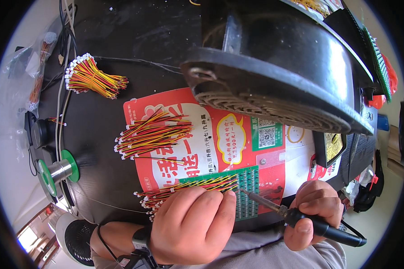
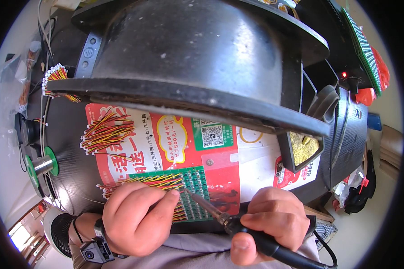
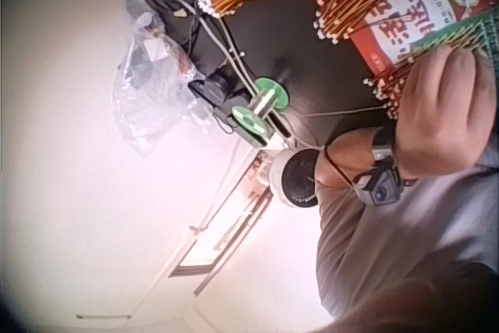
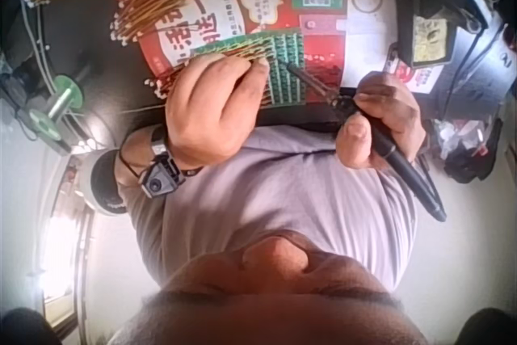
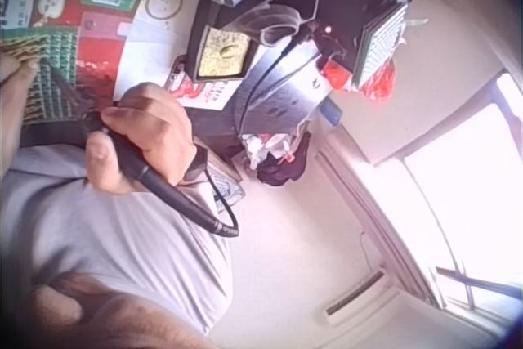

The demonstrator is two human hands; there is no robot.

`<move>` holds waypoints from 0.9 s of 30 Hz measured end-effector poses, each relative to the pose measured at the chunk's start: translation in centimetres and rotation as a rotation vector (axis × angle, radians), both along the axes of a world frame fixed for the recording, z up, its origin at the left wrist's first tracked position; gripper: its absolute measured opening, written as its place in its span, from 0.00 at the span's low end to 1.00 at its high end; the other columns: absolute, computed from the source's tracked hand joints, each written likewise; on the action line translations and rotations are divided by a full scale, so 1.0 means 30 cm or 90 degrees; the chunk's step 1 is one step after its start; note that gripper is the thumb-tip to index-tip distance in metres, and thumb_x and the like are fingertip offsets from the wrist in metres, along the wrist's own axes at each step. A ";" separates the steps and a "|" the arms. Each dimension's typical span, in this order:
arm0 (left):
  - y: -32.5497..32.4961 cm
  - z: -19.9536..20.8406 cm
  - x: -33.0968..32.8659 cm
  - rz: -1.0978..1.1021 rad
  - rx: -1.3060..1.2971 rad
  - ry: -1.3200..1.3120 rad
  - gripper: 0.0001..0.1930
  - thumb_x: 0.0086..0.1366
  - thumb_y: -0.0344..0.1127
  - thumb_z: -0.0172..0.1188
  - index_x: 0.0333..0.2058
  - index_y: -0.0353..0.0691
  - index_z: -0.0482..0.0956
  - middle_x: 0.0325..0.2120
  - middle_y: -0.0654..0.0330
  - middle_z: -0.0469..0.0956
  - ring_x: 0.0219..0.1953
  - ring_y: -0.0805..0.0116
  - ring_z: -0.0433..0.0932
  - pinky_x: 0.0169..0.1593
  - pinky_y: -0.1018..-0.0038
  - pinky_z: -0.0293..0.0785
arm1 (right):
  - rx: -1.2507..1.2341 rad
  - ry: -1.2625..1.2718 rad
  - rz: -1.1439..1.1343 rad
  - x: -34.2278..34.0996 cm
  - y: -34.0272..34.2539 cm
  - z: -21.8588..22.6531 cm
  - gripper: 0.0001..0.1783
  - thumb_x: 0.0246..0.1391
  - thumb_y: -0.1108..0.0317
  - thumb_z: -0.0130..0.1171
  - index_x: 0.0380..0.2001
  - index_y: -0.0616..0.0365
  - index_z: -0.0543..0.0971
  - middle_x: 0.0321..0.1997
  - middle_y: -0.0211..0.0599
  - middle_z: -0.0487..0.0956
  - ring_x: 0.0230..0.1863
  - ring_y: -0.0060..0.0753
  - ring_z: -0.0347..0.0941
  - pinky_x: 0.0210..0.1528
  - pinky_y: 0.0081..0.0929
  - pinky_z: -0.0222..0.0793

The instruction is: The person is soldering a series of small wire harnesses onto a green circuit board at a cluttered workstation.

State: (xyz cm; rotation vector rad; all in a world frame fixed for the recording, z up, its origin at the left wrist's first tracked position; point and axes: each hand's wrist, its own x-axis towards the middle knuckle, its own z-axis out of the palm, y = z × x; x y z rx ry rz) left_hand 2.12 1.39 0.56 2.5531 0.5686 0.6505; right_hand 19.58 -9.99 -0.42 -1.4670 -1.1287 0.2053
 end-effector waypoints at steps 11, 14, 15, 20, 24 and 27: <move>0.023 0.012 0.014 -0.042 0.005 0.014 0.10 0.47 0.18 0.65 0.32 0.26 0.81 0.25 0.56 0.74 0.22 0.62 0.75 0.26 0.69 0.74 | -0.022 -0.006 0.017 0.003 0.008 0.009 0.19 0.49 0.58 0.67 0.25 0.62 0.73 0.13 0.31 0.67 0.13 0.24 0.63 0.14 0.20 0.59; 0.022 0.015 0.019 -0.037 0.002 0.012 0.10 0.47 0.17 0.65 0.32 0.26 0.81 0.24 0.56 0.74 0.22 0.62 0.75 0.26 0.69 0.74 | -0.022 -0.007 0.019 0.003 0.005 0.008 0.18 0.49 0.58 0.67 0.25 0.62 0.72 0.13 0.31 0.66 0.13 0.23 0.63 0.15 0.19 0.59; 0.015 0.010 0.015 -0.038 0.002 0.012 0.10 0.47 0.17 0.65 0.32 0.26 0.81 0.24 0.56 0.74 0.22 0.62 0.75 0.26 0.69 0.74 | -0.020 -0.006 0.016 0.003 0.003 0.008 0.19 0.49 0.58 0.67 0.25 0.62 0.72 0.13 0.31 0.66 0.13 0.23 0.63 0.15 0.19 0.58; 0.020 0.010 0.018 -0.034 0.004 0.007 0.10 0.47 0.17 0.66 0.31 0.26 0.81 0.24 0.56 0.74 0.23 0.62 0.75 0.27 0.69 0.75 | -0.023 0.007 0.005 0.004 0.004 0.007 0.19 0.49 0.58 0.67 0.25 0.63 0.72 0.13 0.31 0.66 0.13 0.23 0.63 0.15 0.18 0.58; 0.019 0.014 0.020 -0.035 0.003 0.008 0.10 0.47 0.18 0.66 0.31 0.26 0.81 0.24 0.56 0.74 0.22 0.62 0.75 0.27 0.69 0.75 | -0.014 -0.006 0.021 0.003 0.002 0.005 0.19 0.49 0.58 0.66 0.25 0.63 0.72 0.13 0.31 0.66 0.13 0.23 0.63 0.15 0.18 0.58; 0.019 0.015 0.019 -0.034 0.007 0.014 0.10 0.47 0.18 0.66 0.31 0.26 0.81 0.24 0.56 0.74 0.22 0.62 0.75 0.27 0.69 0.75 | -0.014 -0.007 0.032 0.004 0.005 0.004 0.19 0.49 0.58 0.66 0.26 0.63 0.72 0.13 0.31 0.66 0.13 0.23 0.63 0.15 0.18 0.58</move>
